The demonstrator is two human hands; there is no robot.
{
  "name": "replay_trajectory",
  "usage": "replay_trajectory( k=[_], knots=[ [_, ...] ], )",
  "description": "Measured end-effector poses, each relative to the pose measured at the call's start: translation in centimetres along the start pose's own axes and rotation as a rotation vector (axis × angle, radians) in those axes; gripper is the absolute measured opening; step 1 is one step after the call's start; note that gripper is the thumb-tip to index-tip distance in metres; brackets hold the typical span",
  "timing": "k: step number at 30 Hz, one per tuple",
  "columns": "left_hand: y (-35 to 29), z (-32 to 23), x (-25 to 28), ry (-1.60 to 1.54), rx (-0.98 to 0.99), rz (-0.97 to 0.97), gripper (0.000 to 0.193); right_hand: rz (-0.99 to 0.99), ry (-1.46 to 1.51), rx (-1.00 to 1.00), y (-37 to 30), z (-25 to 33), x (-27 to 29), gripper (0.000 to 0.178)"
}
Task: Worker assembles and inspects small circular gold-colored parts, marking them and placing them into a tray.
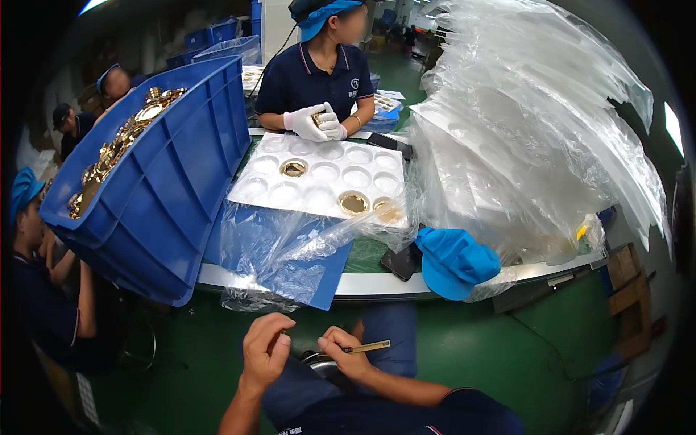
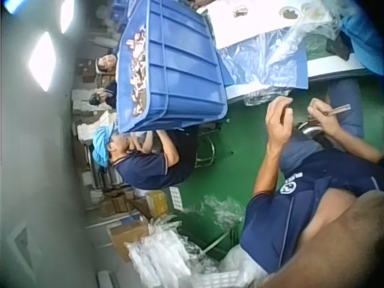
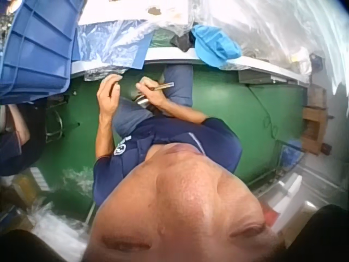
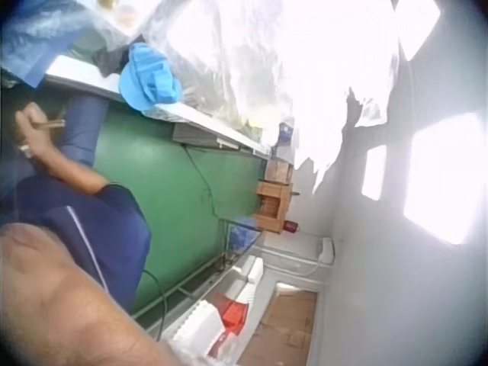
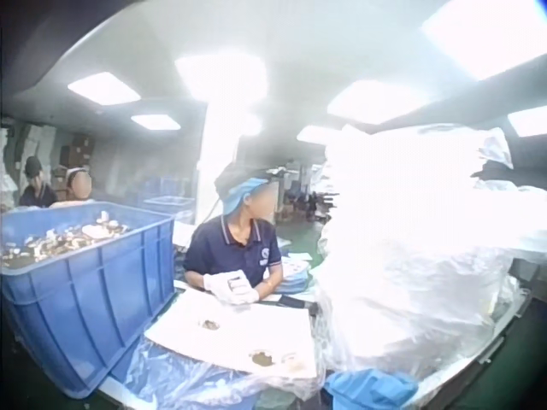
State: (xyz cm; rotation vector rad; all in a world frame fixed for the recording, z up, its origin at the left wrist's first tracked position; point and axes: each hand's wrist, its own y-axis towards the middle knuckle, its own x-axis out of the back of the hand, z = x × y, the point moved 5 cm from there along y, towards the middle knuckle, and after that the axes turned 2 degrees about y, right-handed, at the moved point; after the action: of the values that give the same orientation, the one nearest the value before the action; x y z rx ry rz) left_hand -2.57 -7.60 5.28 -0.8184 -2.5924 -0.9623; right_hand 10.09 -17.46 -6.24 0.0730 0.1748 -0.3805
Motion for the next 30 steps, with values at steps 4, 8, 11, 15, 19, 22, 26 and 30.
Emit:
replay_trajectory(
  k=[4,8,11,15,19,22,26,30],
  knots=[
    [-1.1,2.5,-0.3,-0.483,0.306,-0.115,0.027,0.144,-0.346,0.195,-0.4,2.0,-1.6,0.01],
    [-2.6,2.4,-3.0,-0.82,0.583,-0.005,0.028,0.36,-0.583,0.396,0.1,5.5,-3.5,0.032],
    [-1.5,0.5,-2.2,-0.537,0.435,0.001,0.025,0.32,-0.674,0.377,0.6,6.3,-3.9,0.036],
    [-1.8,0.6,-1.1,-0.484,0.466,-0.026,0.023,0.271,-0.833,0.502,0.8,6.5,-4.8,0.033],
    [-1.9,1.1,-1.0,-0.463,0.451,-0.071,0.022,0.323,-0.944,0.559,0.7,6.0,-5.2,0.037],
    [-1.7,0.9,-1.1,-0.489,0.499,-0.027,0.021,0.442,-0.677,0.33,0.0,5.0,-5.6,0.037],
    [-1.5,1.5,-1.6,-0.507,0.345,0.001,0.022,0.555,0.072,-0.102,-0.2,2.7,-5.6,0.039],
    [-1.6,1.6,-1.3,-0.537,0.094,-0.001,0.026,0.713,0.437,-0.314,0.0,2.4,-5.3,0.031]
  ],
)
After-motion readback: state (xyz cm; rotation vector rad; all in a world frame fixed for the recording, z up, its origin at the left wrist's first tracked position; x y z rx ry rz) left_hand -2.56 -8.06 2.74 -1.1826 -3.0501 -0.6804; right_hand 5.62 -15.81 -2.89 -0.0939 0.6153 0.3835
